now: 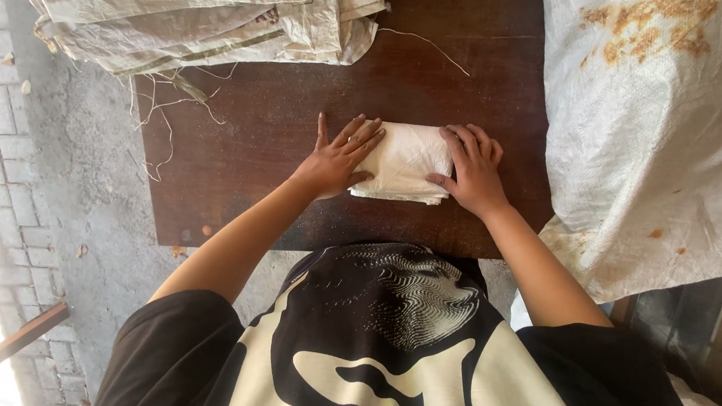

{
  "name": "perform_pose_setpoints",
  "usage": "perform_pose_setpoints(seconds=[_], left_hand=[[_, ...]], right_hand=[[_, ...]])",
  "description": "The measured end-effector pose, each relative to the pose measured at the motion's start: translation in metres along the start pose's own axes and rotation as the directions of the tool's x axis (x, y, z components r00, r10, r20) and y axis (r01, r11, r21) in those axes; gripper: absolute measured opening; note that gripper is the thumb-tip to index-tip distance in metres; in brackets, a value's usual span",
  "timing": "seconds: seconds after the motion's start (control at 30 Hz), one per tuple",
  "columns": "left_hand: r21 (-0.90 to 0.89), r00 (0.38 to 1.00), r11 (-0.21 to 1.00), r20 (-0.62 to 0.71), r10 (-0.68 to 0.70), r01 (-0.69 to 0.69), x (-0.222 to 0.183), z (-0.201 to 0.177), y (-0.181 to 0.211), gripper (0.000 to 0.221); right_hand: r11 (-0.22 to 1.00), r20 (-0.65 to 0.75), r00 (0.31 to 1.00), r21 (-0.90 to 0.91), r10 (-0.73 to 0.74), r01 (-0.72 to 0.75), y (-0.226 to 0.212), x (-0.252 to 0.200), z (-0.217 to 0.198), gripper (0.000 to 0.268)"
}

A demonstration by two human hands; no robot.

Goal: The person is seen folding empty salt sacks and placing them in a larger sack.

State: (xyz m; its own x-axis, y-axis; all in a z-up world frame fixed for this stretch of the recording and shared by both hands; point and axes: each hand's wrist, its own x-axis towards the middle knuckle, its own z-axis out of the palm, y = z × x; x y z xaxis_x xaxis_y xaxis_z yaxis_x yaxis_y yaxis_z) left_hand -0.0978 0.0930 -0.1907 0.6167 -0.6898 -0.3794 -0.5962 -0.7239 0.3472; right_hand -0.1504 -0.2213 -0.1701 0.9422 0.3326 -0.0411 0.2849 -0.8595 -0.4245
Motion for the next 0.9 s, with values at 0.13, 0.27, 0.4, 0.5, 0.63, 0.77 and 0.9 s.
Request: perform_pose_setpoints(seconds=[0.13,0.27,0.4,0.5,0.63,0.77,0.9], left_hand=[[-0.013,1.000,1.000,-0.017,0.007,-0.008,0.002,0.003,-0.001,0.081],[-0.016,0.999,1.000,-0.034,0.003,-0.004,-0.001,-0.013,0.004,0.080],[-0.021,0.995,0.995,0.007,-0.096,0.096,0.009,-0.042,0.021,0.063],[-0.119,0.970,0.963,0.037,-0.239,0.242,0.023,-0.049,0.036,0.054],[-0.285,0.953,0.914,-0.004,-0.303,0.289,0.036,-0.048,0.045,0.068],[-0.483,0.909,0.770,0.217,-0.356,0.417,0.034,-0.029,0.057,0.092],[-0.554,0.915,0.768,-0.030,-0.403,0.321,0.027,-0.029,0.080,0.108]], right_hand=[[1.000,-0.010,1.000,0.006,0.001,-0.001,0.001,0.000,0.002,0.086],[1.000,0.029,0.999,0.007,0.020,-0.020,-0.001,0.001,0.000,0.086],[0.998,0.150,0.988,-0.039,-0.040,0.047,0.011,0.013,-0.002,0.088],[0.981,0.263,0.956,-0.103,-0.134,0.166,0.011,0.039,-0.020,0.088],[0.972,0.302,0.948,-0.174,-0.101,0.159,0.007,0.058,-0.034,0.091],[0.967,0.168,0.986,-0.252,0.006,0.037,0.006,0.058,-0.034,0.089],[0.969,0.031,0.985,-0.185,0.170,-0.161,0.001,0.061,-0.027,0.082]])
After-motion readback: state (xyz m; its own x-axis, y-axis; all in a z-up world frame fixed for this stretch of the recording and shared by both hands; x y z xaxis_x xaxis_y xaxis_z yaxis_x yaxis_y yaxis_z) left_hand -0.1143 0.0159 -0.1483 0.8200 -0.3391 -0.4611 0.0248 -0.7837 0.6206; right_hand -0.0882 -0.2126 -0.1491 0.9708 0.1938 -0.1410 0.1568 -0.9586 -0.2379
